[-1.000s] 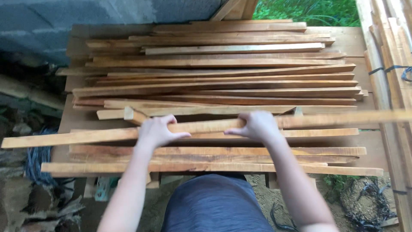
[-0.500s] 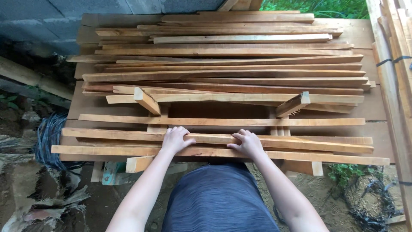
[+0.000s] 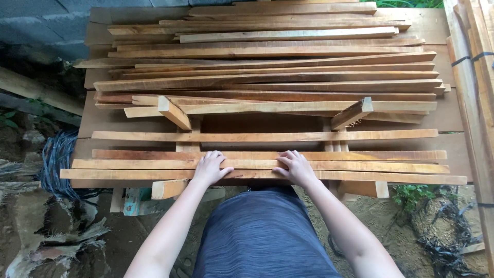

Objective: The person repeatedly picks up long, thin wooden planks from a pile and places them onto a wooden rack structure. The camera angle is a first-person perspective looking down at the hands and the wood.

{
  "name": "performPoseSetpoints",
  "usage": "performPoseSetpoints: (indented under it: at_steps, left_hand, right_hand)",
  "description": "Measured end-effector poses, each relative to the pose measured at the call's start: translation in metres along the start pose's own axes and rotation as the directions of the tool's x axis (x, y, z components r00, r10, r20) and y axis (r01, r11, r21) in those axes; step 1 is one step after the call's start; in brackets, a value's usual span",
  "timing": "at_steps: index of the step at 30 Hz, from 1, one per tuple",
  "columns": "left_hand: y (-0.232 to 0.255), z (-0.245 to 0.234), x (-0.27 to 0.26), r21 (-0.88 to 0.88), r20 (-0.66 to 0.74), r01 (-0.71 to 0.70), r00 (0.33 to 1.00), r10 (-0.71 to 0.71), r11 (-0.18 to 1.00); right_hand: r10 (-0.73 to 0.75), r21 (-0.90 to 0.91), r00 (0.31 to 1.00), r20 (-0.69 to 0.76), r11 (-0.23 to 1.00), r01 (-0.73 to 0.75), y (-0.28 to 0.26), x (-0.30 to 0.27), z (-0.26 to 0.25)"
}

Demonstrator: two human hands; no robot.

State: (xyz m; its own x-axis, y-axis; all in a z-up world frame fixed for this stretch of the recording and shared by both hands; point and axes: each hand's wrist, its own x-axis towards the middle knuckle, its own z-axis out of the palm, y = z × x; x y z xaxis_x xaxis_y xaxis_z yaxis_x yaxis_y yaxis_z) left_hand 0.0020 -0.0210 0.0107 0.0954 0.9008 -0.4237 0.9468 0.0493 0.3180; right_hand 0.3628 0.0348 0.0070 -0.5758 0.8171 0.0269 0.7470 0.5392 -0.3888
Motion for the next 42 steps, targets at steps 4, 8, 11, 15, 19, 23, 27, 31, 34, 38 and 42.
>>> performPoseSetpoints:
  at_steps: [4,8,11,15,19,23,27,31,34,38,42]
  left_hand:
    - [-0.005,0.014,0.007,0.022,0.034,0.025,0.999,-0.025,0.999]
    - [0.013,0.003,0.01,0.065,0.072,-0.008,0.997,0.003,0.998]
    - [0.045,-0.021,0.011,0.059,0.061,-0.063,0.996,0.059,0.996]
    - [0.059,0.004,0.027,0.064,0.148,-0.035,0.989,0.026,0.997]
    - [0.066,-0.007,0.024,0.057,0.187,-0.014,0.982,0.003,0.998]
    - [0.066,-0.003,0.031,0.067,0.212,0.018,0.977,-0.031,0.998]
    - [0.068,-0.004,0.031,0.071,0.249,0.041,0.967,-0.058,0.997]
    - [0.075,-0.015,0.03,0.059,0.264,0.049,0.962,-0.063,0.997]
    - [0.076,-0.013,0.032,0.073,0.278,0.062,0.957,-0.081,0.995]
    - [0.073,-0.011,0.037,0.076,0.279,0.059,0.957,-0.078,0.995]
    - [0.078,-0.019,0.035,0.07,0.284,0.064,0.955,-0.081,0.995]
  right_hand:
    - [0.054,0.037,0.998,0.029,0.998,-0.055,-0.003,-0.001,0.002]
    - [0.104,0.005,0.993,0.057,0.994,-0.105,-0.01,-0.002,0.002]
    - [0.109,-0.011,0.994,0.01,0.994,-0.109,-0.024,0.004,0.001]
    - [0.093,0.007,0.995,-0.037,0.996,-0.092,-0.035,0.007,0.015]
    - [0.149,-0.022,0.989,0.01,0.989,-0.149,-0.039,0.008,0.025]
    - [0.184,-0.048,0.976,0.116,0.983,-0.18,-0.037,0.014,0.017]
    - [0.249,-0.054,0.929,0.274,0.968,-0.244,-0.036,0.023,0.016]
    - [0.257,-0.025,0.905,0.338,0.964,-0.265,-0.045,0.034,-0.001]
    - [0.268,-0.046,0.883,0.386,0.961,-0.272,-0.041,0.038,0.005]
    - [0.244,-0.01,0.867,0.435,0.964,-0.266,-0.04,0.042,0.003]
    - [0.228,-0.01,0.834,0.503,0.966,-0.259,-0.046,0.044,-0.004]
